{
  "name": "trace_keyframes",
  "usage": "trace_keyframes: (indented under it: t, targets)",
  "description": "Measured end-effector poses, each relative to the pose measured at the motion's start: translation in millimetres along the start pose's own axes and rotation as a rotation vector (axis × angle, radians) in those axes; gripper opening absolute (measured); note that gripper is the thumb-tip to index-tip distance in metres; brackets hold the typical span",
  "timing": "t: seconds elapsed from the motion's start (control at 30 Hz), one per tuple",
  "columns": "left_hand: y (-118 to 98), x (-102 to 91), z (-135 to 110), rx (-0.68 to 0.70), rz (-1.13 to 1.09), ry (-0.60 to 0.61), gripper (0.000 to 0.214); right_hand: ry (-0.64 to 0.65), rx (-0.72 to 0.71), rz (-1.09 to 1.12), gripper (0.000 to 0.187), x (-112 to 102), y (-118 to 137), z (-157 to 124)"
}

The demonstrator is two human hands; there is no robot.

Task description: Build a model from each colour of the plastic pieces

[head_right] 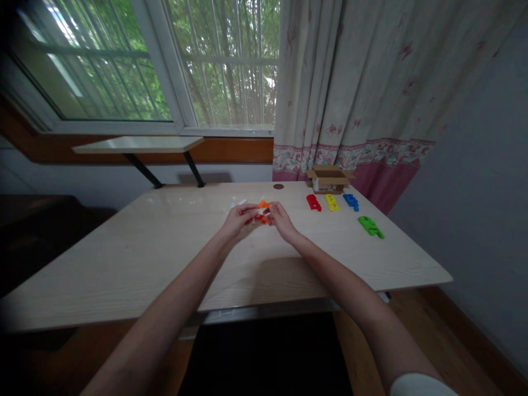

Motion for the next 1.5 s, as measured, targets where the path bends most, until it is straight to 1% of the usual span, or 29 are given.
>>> trace_keyframes:
  t: [0.2, 0.37, 0.53, 0.67, 0.8, 1.0, 1.17, 1.33, 1.5]
  targets:
    - [0, -4.0, 2, -0.006, -0.037, -0.034, 0.037, -0.062, -0.026, -0.026, 0.044, -3, 8, -1]
    - [2, -7.9, 2, 0.004, -0.024, -0.067, 0.038, -0.119, -0.042, -0.080, 0.044, -6, 16, -3]
    - [4, -11.4, 5, 0.023, -0.027, -0.065, 0.038, -0.157, -0.086, -0.105, 0.038, -9, 19, -3]
    - [5, -11.3, 5, 0.005, -0.050, -0.057, 0.042, -0.154, -0.127, -0.123, 0.033, -10, 19, -2]
    - [6, -11.3, 4, -0.013, -0.081, -0.058, 0.043, -0.153, -0.130, -0.140, 0.035, -11, 19, -2]
    - [9, -16.1, 7, 0.008, -0.096, -0.067, 0.040, -0.175, -0.169, -0.172, 0.034, -12, 23, -3]
    - [7, -14.9, 5, 0.003, -0.137, -0.071, 0.039, -0.170, -0.190, -0.173, 0.030, -11, 24, -3]
    - [4, -12.4, 3, -0.016, -0.107, -0.080, 0.034, -0.165, -0.188, -0.184, 0.029, -10, 25, -4]
    - [7, -13.9, 6, -0.007, -0.125, -0.064, 0.036, -0.159, -0.165, -0.185, 0.031, -11, 24, -4]
Point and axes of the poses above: each hand's wrist, its own z-axis towards the middle knuckle, its own x-axis out of the palm, y = z × x, the point moved 7 cm from there along z, towards the middle knuckle, and after that the axes turned 11 degrees about -z, right-handed, at the moved point
